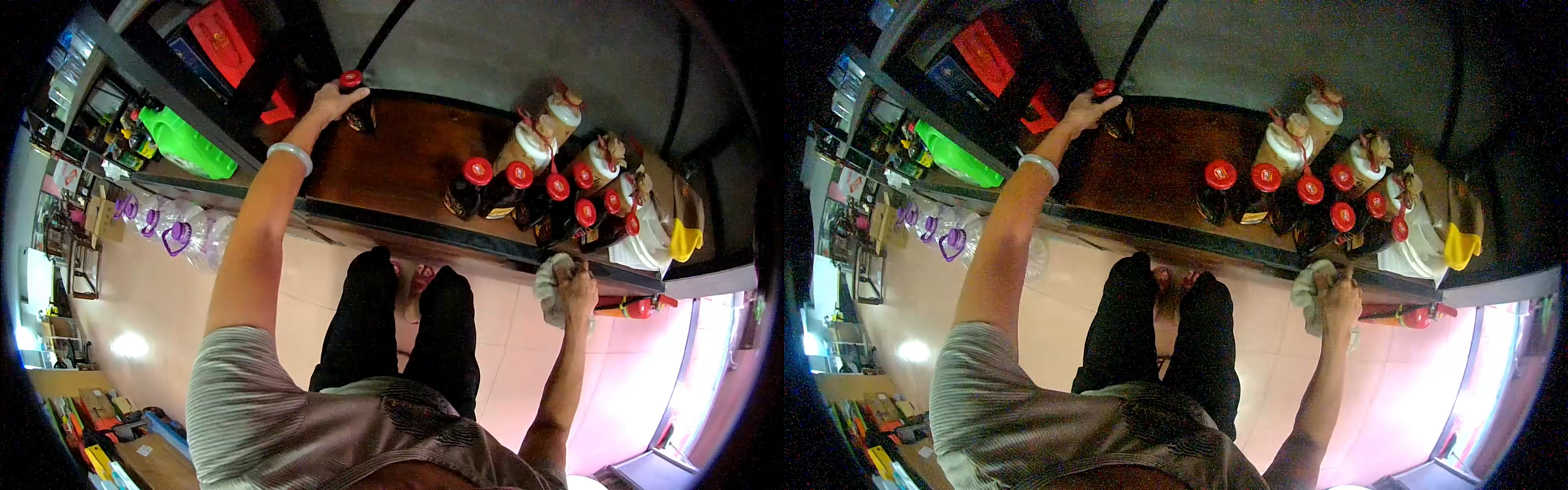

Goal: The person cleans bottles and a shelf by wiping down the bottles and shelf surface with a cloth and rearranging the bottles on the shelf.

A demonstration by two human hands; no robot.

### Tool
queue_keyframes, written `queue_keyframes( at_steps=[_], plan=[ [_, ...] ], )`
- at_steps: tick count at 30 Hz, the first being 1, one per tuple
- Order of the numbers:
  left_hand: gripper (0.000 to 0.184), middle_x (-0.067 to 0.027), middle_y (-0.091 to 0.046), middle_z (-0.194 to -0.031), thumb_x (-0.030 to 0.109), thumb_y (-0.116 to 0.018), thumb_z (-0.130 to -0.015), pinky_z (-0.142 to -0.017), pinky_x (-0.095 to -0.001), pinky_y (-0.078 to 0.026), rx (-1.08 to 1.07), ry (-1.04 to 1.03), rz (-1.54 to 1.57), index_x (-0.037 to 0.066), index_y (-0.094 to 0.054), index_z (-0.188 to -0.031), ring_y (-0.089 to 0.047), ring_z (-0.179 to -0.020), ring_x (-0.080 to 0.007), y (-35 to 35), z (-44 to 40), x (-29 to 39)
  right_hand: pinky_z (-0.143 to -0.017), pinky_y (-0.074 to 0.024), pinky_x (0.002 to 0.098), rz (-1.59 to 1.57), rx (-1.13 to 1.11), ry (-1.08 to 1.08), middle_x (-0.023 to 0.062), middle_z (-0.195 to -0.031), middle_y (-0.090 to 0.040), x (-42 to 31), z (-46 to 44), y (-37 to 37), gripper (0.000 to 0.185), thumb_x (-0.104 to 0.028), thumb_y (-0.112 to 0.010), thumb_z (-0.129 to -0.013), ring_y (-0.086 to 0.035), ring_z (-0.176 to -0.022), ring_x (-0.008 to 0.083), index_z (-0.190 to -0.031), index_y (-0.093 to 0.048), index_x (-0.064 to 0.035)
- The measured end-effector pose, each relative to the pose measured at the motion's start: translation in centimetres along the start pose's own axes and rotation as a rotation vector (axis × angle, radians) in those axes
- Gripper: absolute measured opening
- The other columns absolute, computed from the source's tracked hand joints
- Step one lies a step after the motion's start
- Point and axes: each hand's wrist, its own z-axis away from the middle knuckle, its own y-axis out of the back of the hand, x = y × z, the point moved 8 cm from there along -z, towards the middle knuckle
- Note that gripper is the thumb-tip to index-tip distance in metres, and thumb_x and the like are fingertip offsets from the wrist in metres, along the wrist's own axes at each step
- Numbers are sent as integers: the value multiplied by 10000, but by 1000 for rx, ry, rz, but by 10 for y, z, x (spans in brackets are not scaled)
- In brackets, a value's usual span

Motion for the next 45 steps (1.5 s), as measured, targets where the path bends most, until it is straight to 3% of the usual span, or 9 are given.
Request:
queue_keyframes(
  at_steps=[2,10,16,20,23,24,31,41,45],
  plan=[
    [861,-202,-545,-1147,641,-649,-632,-918,-383,-406,53,-4,-77,-1,-498,-1185,-526,-1076,-315,1,-8,-3,-739,-465,463,105,36,107,208,-906,-613,0,-7,-9,542,-424,-653,-699,-582,-847,389,-999,-561,18],
    [1016,-256,-524,-1139,766,-548,-600,-881,-399,-437,162,117,-365,-15,-406,-1233,-528,-1056,-364,3,9,22,-792,-465,435,278,-77,87,199,-954,-596,-17,-8,-14,422,-348,-670,-695,-558,-937,363,-932,-582,-10],
    [1016,-200,-377,-1327,496,-757,-610,-851,-412,-467,-230,-70,-64,68,-242,-1374,-485,-1122,-298,-17,-9,-3,-781,-476,412,325,-121,115,180,-939,-600,-27,-9,-14,376,-306,-673,-694,-569,-903,344,-936,-592,-29],
    [869,-134,-477,-1231,272,-784,-654,-697,-357,-506,-137,-64,210,86,-302,-1353,-537,-991,-222,-14,-4,-14,-765,-487,388,401,-175,93,163,-928,-606,-36,-10,-17,311,-253,-650,-696,-575,-903,325,-917,-608,-39],
    [834,-124,-527,-1184,312,-782,-645,-710,-333,-503,26,-141,12,61,-357,-1317,-542,-1009,-212,-13,-22,-21,-714,-513,376,419,-113,131,163,-896,-622,-40,-10,-17,188,-172,-588,-723,-590,-854,328,-867,-656,-72],
    [777,-222,-540,-1149,319,-744,-671,-913,-341,-397,48,-184,-13,8,-386,-1286,-524,-1060,-335,-8,-13,-7,-707,-511,378,420,-83,150,163,-869,-626,-41,-11,-17,168,-159,-583,-718,-595,-832,326,-839,-655,-68],
    [772,-253,-537,-1130,375,-734,-666,-933,-353,-402,186,-125,-345,-76,-415,-1204,-508,-1085,-351,7,-16,16,-693,-510,369,441,-23,176,155,-830,-628,-46,-7,-15,141,-173,-599,-701,-596,-822,321,-781,-649,-68],
    [872,-297,-465,-1172,444,-714,-693,-867,-394,-432,267,-215,-41,-139,-329,-1214,-516,-1033,-377,-29,-25,-39,-688,-513,366,431,-33,185,151,-827,-641,-48,-6,-14,128,-172,-617,-697,-609,-802,317,-765,-663,-74],
    [874,-246,-473,-1174,470,-706,-695,-837,-379,-459,138,-360,208,-77,-335,-1266,-552,-982,-303,-66,99,24,-691,-513,365,391,-3,187,142,-825,-646,-53,-3,-6,127,-172,-603,-708,-614,-815,324,-775,-668,-86]
  ],
)
